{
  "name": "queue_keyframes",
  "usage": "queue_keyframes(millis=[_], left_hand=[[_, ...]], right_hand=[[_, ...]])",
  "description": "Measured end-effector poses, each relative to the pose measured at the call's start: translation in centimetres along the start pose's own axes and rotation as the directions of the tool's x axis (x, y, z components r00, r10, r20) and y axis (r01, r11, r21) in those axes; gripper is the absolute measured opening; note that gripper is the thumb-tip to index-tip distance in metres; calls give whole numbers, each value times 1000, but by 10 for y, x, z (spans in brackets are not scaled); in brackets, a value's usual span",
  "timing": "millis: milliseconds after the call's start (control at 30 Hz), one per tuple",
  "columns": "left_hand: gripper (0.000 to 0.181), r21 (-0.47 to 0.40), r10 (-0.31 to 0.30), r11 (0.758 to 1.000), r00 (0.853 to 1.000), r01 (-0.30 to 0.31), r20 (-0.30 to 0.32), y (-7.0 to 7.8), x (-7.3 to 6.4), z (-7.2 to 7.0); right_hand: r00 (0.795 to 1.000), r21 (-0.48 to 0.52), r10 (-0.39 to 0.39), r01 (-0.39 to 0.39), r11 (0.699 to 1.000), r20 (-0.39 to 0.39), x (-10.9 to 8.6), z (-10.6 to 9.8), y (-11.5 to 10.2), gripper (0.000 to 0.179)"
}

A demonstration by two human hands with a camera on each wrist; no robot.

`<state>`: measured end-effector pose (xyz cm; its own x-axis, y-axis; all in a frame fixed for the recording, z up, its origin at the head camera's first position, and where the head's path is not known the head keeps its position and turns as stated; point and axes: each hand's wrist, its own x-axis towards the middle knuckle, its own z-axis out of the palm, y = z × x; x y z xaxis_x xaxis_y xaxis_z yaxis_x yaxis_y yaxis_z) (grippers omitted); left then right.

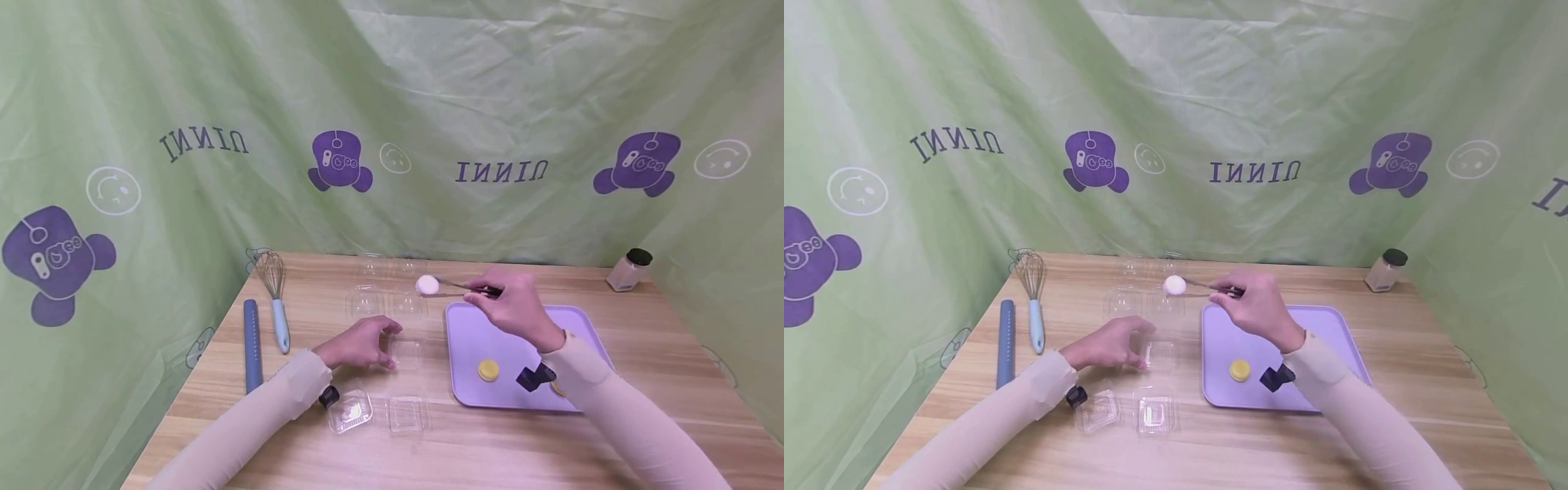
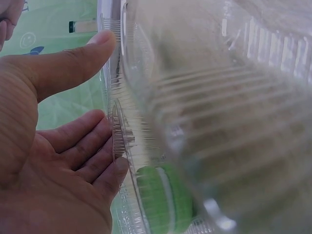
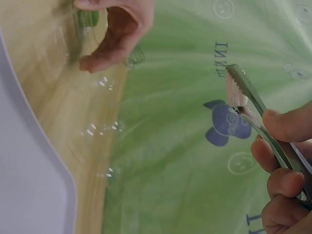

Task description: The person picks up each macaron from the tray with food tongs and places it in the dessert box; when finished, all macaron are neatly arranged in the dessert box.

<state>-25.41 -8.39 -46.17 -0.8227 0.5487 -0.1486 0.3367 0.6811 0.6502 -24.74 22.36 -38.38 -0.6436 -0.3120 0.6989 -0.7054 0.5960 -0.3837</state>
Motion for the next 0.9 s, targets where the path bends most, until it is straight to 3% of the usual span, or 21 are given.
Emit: queue_keyframes(millis=[167,467,700,900], left_hand=[[78,4,-4,1000,1000,4,1,0,0,-1],[76,-7,-2,1000,1000,2,-5,0,-1,-2],[73,3,3,1000,1000,-3,-18,-1,-1,-1],[79,2,13,1000,1000,-13,-21,0,0,0]], right_hand=[[997,58,-25,21,998,73,-8,16,-5,16],[975,129,32,-62,990,218,-20,36,-12,13],[960,148,46,-89,985,275,-28,48,-11,13],[956,116,18,-55,992,294,-34,58,-9,13]])
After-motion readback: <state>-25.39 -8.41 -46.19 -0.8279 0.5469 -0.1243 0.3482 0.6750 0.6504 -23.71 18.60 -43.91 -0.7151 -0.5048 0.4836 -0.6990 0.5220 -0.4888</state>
